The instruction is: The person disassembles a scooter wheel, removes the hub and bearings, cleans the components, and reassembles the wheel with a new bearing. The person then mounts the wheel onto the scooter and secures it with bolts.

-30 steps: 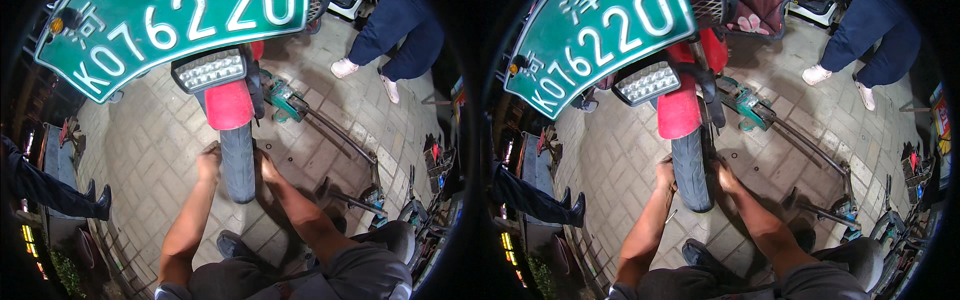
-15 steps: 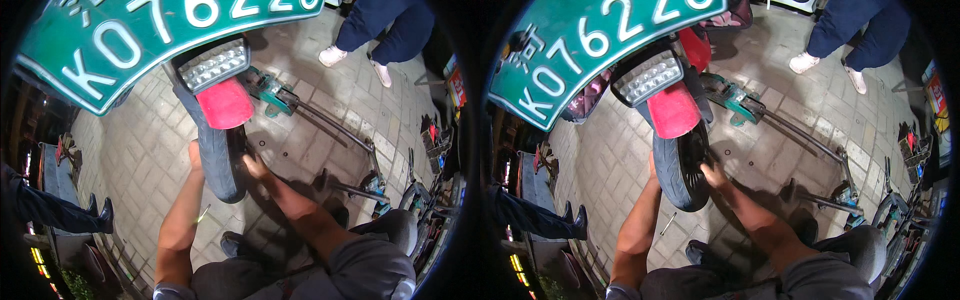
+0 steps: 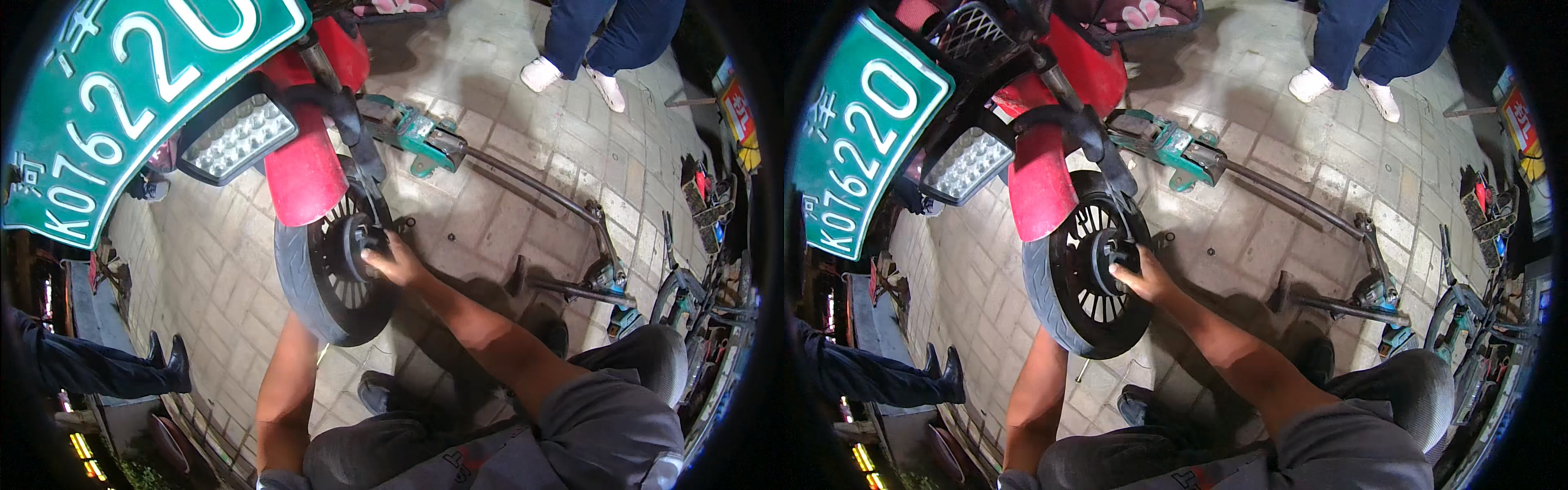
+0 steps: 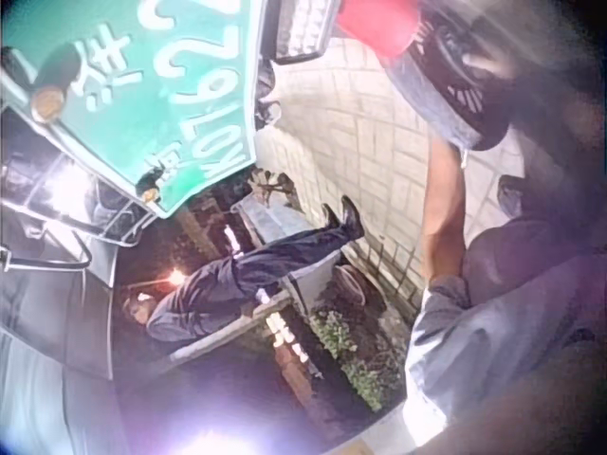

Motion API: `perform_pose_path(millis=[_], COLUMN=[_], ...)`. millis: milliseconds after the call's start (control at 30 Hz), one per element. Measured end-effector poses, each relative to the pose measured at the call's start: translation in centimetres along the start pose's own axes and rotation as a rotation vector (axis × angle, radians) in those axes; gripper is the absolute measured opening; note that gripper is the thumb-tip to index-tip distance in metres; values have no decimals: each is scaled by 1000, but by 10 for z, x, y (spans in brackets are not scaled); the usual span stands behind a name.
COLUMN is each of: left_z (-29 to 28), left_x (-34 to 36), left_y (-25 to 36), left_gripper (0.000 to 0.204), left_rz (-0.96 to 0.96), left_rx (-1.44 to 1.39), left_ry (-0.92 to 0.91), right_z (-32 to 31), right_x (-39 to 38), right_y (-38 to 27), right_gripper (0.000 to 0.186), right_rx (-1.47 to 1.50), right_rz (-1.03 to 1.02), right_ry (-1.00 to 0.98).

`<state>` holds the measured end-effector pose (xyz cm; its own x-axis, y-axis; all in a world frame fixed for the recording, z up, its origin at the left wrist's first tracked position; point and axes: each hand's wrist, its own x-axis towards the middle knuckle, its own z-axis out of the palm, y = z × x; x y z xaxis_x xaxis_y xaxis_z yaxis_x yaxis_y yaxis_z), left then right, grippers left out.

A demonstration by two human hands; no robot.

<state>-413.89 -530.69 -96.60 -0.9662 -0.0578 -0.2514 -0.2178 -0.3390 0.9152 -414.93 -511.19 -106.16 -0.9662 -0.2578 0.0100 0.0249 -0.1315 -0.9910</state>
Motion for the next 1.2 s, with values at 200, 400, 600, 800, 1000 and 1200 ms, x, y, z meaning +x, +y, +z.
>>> perform_pose_path(millis=[200, 400, 600, 800, 1000, 1200], left_z=[-8, -7, 1, -4, 4, -5], left_x=[9, 3, 9, 15, 29, 34], left_y=[12, 3, -3, -2, -11, -32], left_gripper=[27, 24, 21, 19, 16, 14], left_rz=[5, -8, -3, 10, 77, 225], left_rx=[-19, -53, -72, -87, -80, -211], left_ry=[-9, 3, 11, 23, 100, 291], right_z=[28, 23, 16, 34, 23, 17], right_x=[37, 43, 57, 47, -18, -15], right_y=[-29, -30, -46, -58, -28, 6], right_gripper=[58, 55, 60, 56, 64, 75], right_rx=[-99, -314, -386, -389, -54, -71], right_rz=[-58, -202, 85, 76, 32, 65], right_ry=[315, 243, 216, 557, 171, 216])
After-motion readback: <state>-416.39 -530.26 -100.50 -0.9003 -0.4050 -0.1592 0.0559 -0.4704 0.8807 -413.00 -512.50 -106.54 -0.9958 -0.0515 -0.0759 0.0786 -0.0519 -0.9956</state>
